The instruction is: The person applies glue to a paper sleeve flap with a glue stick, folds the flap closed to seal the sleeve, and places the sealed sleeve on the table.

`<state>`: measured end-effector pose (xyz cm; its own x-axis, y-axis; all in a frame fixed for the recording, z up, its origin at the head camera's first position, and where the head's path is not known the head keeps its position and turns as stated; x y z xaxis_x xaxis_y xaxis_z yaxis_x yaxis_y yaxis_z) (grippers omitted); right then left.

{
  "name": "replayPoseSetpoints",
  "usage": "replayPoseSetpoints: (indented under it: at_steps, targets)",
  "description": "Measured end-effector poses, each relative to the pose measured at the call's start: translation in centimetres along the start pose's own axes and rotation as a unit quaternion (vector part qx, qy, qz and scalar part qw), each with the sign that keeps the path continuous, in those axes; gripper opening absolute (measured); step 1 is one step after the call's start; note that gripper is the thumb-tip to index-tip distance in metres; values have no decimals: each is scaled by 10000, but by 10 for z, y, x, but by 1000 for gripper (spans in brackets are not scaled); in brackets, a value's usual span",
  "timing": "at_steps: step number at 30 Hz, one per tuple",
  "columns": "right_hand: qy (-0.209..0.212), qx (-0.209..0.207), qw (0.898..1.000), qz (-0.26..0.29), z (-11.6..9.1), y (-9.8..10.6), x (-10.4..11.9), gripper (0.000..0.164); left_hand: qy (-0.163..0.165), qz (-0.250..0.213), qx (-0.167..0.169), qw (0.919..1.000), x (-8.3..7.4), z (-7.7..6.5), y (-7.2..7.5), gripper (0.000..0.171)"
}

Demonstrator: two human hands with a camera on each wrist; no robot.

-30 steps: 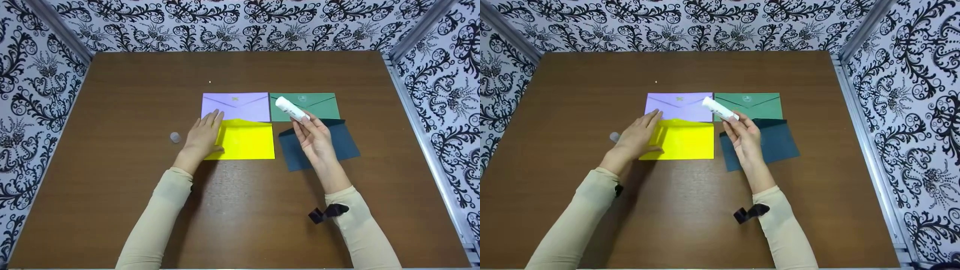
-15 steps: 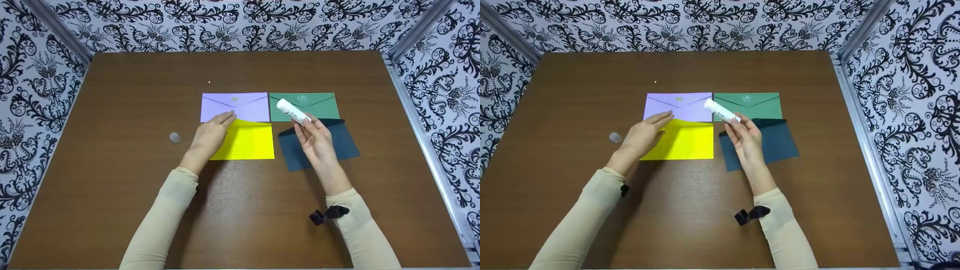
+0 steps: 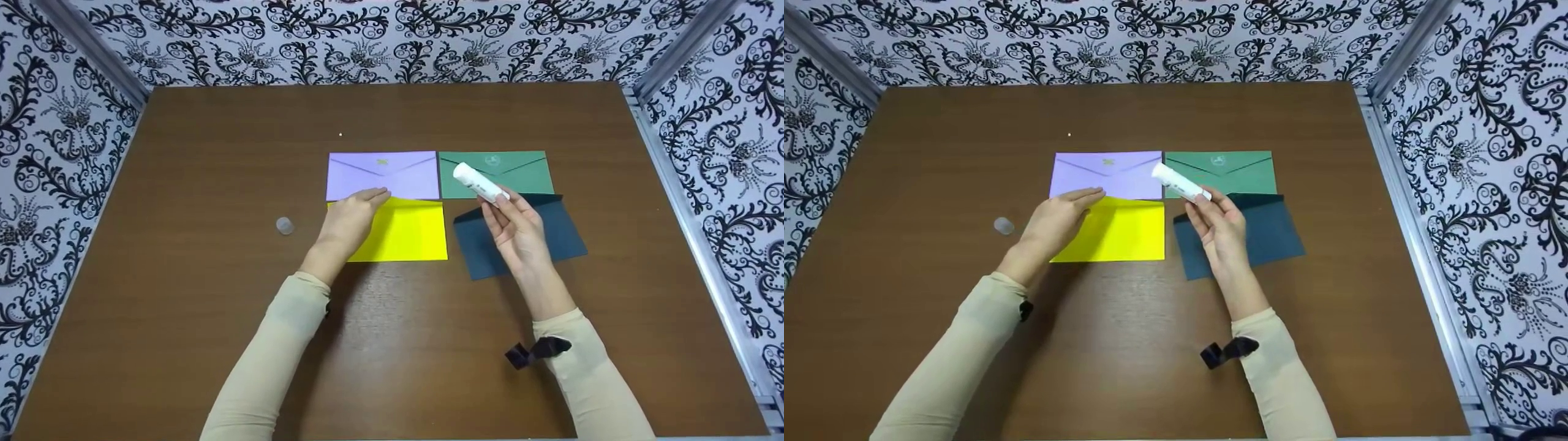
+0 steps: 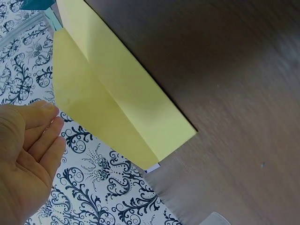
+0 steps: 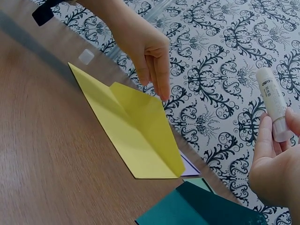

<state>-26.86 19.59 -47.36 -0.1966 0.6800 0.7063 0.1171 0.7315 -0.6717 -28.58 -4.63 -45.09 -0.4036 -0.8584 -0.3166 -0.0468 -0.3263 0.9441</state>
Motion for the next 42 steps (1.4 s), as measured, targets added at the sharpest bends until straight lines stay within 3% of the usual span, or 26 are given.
replayPoseSetpoints:
  at_steps: [8,16,34,42]
  targets:
    - [54,-18,10000,21,1,2,1,19,-165,185,-62,9997,-4,-6,-2,53]
    - [42,-32,10000,-41,0,2,1,20,-40,262,220,9994,-6,-8,-5,52]
    - [60,24,9999,-131,-1,4,2,22,-256,273,41,9993,-6,-14,-15,43]
    - [63,8,9999,-120,-1,4,1,19,-151,261,329,9990,-4,-13,-23,42]
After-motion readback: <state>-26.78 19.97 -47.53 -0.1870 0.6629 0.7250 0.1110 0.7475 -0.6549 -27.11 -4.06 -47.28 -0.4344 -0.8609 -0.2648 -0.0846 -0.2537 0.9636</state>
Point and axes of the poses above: each hand's wrist, its own z-axis towards the middle knuckle, its own y-axis out of the back of the hand, x = y × z, the point moved 9 cm from there along z, towards the middle knuckle, and after that the axes turned 7 degrees about -z, right-handed, at the moved point
